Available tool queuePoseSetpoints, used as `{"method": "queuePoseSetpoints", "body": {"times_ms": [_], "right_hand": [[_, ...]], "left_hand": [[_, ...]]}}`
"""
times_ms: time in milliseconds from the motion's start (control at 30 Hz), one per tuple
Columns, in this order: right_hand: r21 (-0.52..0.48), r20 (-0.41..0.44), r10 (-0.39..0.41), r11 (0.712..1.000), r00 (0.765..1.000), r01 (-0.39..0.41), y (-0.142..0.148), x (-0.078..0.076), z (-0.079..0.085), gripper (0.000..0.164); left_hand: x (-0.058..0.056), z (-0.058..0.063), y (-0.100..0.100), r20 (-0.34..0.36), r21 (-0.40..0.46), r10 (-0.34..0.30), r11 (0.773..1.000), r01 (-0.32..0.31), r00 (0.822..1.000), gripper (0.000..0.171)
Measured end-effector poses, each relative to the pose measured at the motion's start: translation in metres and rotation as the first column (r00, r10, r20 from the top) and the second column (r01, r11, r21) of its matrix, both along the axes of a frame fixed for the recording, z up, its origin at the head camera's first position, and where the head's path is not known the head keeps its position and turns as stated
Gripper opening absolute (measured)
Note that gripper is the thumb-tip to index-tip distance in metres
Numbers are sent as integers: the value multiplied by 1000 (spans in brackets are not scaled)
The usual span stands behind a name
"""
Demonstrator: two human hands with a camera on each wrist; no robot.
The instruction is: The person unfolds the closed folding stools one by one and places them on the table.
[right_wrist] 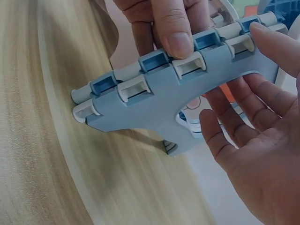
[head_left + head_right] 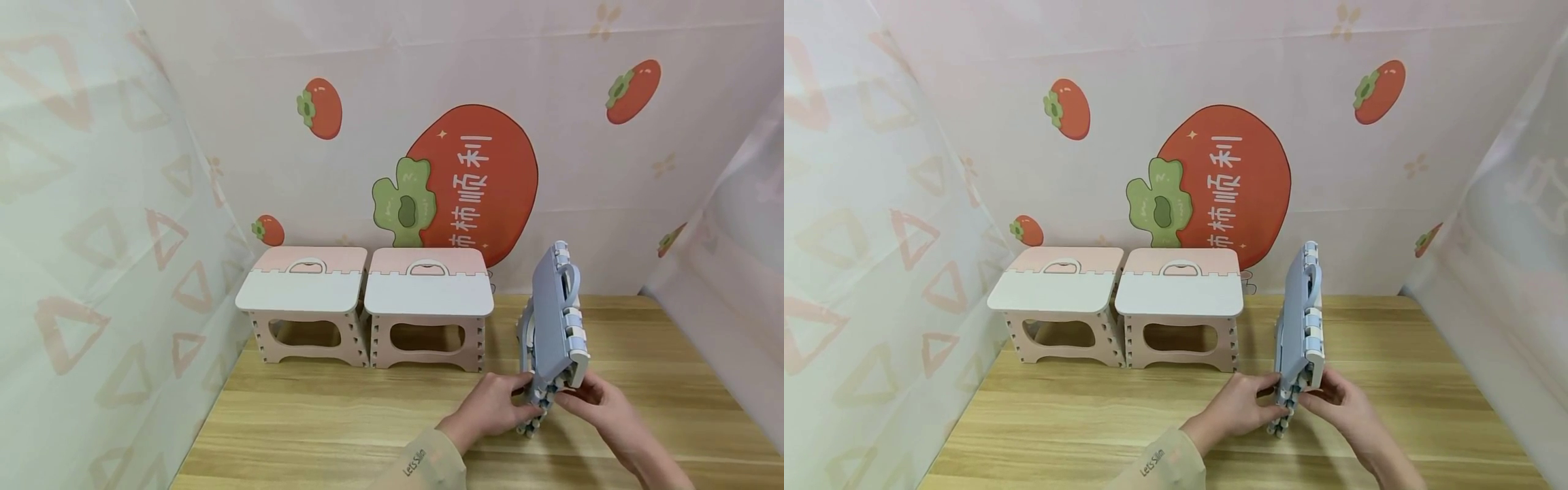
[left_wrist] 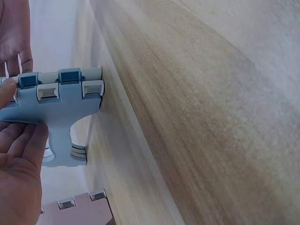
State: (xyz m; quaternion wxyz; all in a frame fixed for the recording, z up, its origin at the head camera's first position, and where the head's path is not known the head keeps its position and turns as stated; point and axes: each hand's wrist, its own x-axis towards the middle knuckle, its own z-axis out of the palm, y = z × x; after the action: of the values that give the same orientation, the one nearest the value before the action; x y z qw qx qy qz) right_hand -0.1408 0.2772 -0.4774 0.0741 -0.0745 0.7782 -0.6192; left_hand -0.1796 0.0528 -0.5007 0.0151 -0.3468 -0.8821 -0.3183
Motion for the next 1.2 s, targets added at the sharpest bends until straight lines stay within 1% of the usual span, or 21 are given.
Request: {"method": "queuePoseSetpoints", "body": {"times_ms": [167,300,467,733,900,1200], "right_hand": [[53,-11,-49,997,999,49,-7,0,1,58],[117,-28,-63,991,998,66,-10,0,2,62],[172,-49,-62,983,997,70,-12,0,2,61],[258,-99,-63,962,993,87,-11,-1,1,57],[292,-141,-68,950,988,107,-10,0,1,56],[335,-162,-70,934,984,122,-11,0,4,58]], "left_hand": [[-1,0,-1,-2,-5,2,1000,-2,1000,44],[-1,1,-1,1,-5,2,1000,-2,1000,44],[0,2,-3,21,6,4,1000,-5,1000,45],[0,2,-4,7,8,9,1000,-9,1000,47],[1,3,-4,9,-2,5,1000,-5,1000,47],[1,2,-5,-6,-6,4,1000,-4,1000,52]]}}
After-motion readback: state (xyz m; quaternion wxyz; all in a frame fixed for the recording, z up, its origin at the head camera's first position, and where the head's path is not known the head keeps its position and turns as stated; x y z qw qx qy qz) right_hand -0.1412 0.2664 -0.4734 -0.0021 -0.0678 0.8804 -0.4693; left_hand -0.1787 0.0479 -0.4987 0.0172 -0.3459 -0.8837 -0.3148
